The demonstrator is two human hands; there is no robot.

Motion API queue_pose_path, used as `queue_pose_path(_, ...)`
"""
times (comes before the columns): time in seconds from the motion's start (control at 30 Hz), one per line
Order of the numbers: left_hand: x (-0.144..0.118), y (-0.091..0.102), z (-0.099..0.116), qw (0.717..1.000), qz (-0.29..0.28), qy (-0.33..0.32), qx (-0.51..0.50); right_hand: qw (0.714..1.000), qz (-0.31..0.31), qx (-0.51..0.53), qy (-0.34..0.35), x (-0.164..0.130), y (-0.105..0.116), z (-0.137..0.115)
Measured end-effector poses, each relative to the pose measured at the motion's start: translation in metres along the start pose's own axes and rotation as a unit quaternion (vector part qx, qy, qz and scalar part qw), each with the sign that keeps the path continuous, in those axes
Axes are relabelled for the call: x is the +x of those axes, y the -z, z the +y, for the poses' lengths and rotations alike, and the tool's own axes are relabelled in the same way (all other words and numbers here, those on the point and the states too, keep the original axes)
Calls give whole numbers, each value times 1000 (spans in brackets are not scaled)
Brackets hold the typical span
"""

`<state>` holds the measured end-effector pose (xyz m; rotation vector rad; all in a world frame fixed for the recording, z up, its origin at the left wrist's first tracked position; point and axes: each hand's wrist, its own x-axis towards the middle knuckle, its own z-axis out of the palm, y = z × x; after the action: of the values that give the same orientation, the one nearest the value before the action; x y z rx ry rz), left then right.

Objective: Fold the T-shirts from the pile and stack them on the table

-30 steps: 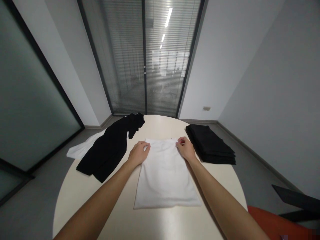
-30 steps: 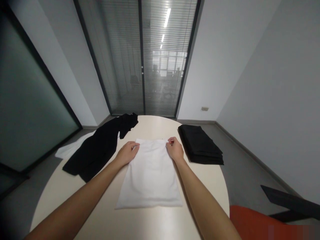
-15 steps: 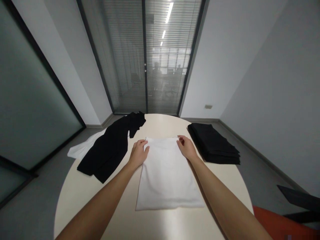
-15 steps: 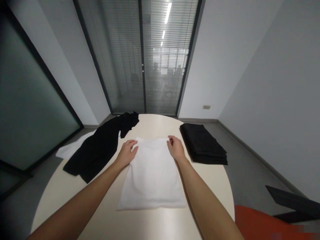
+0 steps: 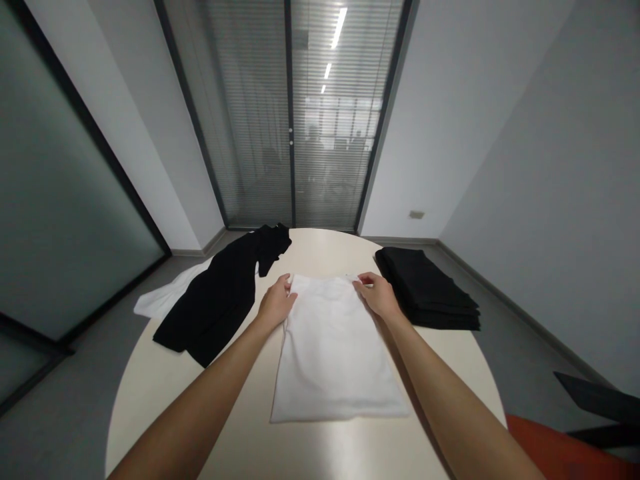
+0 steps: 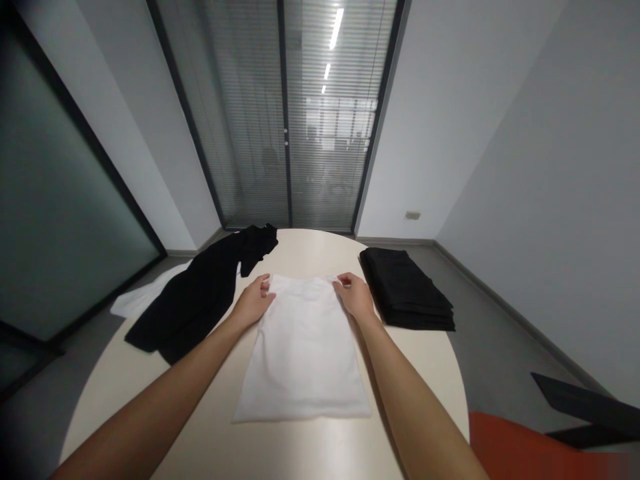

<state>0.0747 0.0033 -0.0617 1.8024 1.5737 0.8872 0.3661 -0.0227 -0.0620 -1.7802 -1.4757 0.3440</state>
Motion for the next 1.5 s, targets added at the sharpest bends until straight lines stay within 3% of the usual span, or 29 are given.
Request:
queue_pose_path(0.13, -1, 7, 11, 997, -27, 20, -66, 991, -29, 112, -68, -1, 4, -10)
queue_pose_path(0.27, -5, 12, 21, 985, -53, 69, -146, 938, -92, 294, -160, -8, 12, -28)
queue_pose_path(0.43, -10, 16, 31, 959, -89, 139, -233, 893, -155, 376, -191, -18, 31, -45)
queue_pose_path(0.53, -12, 20, 38, 943, -93, 158, -277, 880, -177, 409, -165, -21, 37, -45)
queue_pose_path(0.7, -11, 22, 45, 921, -60, 145, -356, 880, -128, 446, -105, -20, 33, -37)
queue_pose_path(0.8, -11, 23, 45, 906, -64, 144, -393, 877, -131, 456, -83, -21, 35, -35)
queue_pose_path(0.97, -14, 31, 39, 882, -131, 170, -420, 871, -193, 445, -77, -29, 47, -35)
queue_pose_path(1.13, -27, 49, 32, 851, -228, 144, -450, 836, -299, 459, -50, -38, 64, -31)
queue_pose_path(1.33, -45, 68, 29, 838, -347, 87, -413, 778, -436, 450, -34, -46, 82, -22)
queue_pose_path(1.43, -50, 67, 30, 839, -383, 85, -376, 763, -468, 446, -19, -46, 80, -17)
queue_pose_path(1.5, -52, 64, 30, 849, -377, 62, -365, 763, -463, 452, -5, -45, 77, -15)
